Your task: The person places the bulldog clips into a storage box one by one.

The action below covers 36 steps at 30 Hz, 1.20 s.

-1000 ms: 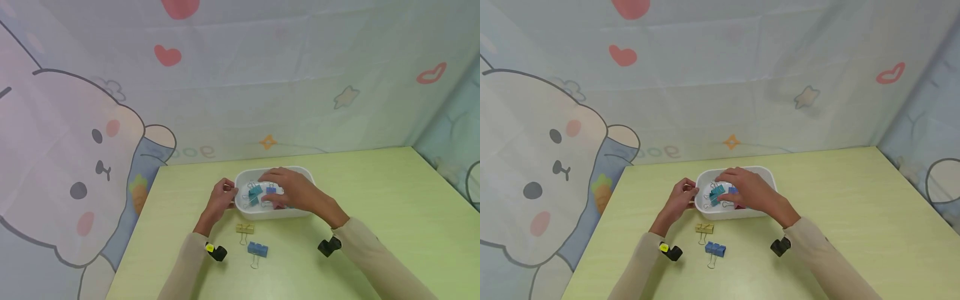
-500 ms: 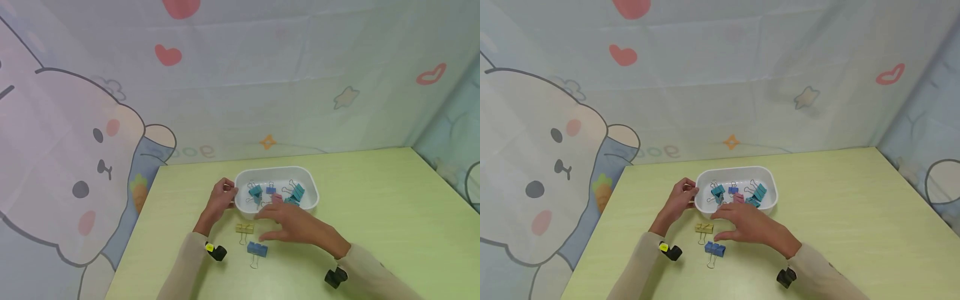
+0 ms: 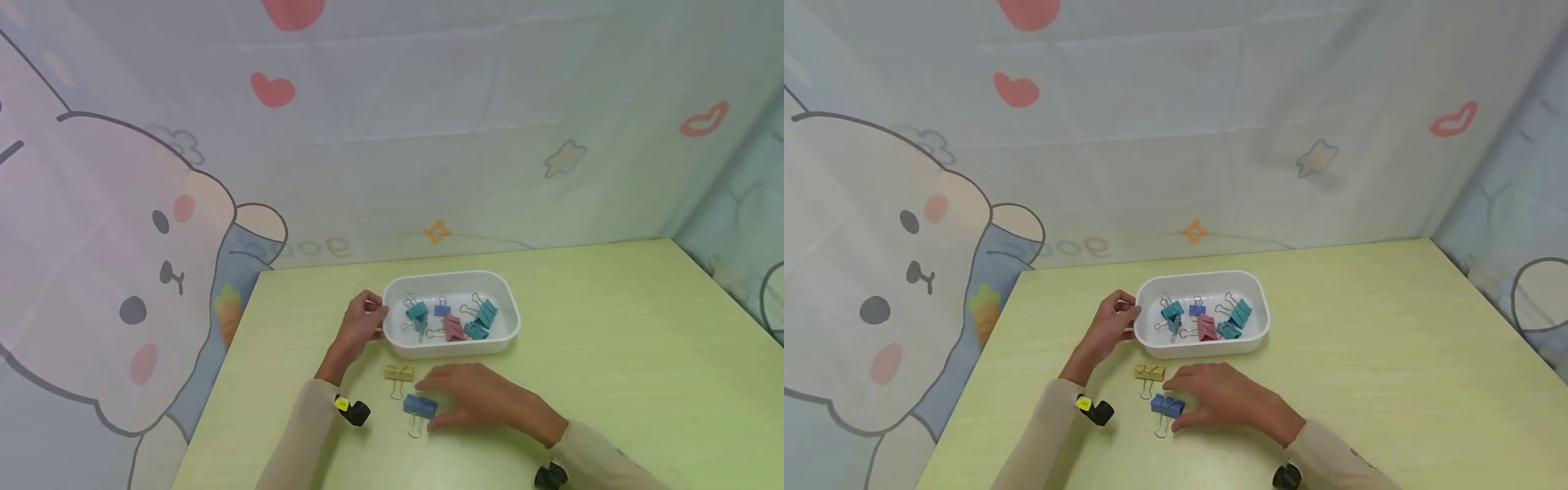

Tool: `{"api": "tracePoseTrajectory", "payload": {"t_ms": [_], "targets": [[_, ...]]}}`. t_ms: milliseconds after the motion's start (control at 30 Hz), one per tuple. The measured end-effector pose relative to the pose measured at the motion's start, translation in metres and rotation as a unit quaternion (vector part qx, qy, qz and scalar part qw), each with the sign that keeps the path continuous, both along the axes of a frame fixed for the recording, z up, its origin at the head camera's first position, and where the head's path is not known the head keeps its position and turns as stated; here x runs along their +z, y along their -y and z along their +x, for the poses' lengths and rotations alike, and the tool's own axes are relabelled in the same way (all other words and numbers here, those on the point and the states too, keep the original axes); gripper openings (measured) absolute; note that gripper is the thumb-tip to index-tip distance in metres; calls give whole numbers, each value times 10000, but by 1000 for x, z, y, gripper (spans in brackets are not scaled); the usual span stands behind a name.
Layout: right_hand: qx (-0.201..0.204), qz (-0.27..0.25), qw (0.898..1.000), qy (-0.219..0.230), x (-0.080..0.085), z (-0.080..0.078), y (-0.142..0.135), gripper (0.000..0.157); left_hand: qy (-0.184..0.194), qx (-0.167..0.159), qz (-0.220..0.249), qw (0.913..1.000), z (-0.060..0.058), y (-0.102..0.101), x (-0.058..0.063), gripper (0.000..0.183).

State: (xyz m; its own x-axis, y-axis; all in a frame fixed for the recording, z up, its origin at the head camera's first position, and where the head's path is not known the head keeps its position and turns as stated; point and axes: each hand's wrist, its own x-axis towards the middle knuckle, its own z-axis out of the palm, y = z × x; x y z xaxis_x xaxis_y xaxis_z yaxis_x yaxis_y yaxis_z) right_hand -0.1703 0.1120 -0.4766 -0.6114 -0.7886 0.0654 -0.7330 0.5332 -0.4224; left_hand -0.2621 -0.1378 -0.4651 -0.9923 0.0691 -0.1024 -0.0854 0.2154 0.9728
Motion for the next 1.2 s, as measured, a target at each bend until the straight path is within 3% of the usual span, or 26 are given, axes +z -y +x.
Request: {"api": "tracePoseTrajectory", "payload": {"t_ms": [267,767,1200], "targets": [[-35,79,9999,-109,-13,3,4,43,11,-12,18,10000,0,1,1,22],[217,-383,9965,-714,-15,1,4,22,-14,-25,35,10000,1,-1,2,22],[119,-658,9944,-821,6,-2,3,24,3,-18,65,10000,0,0,0,20]]}}
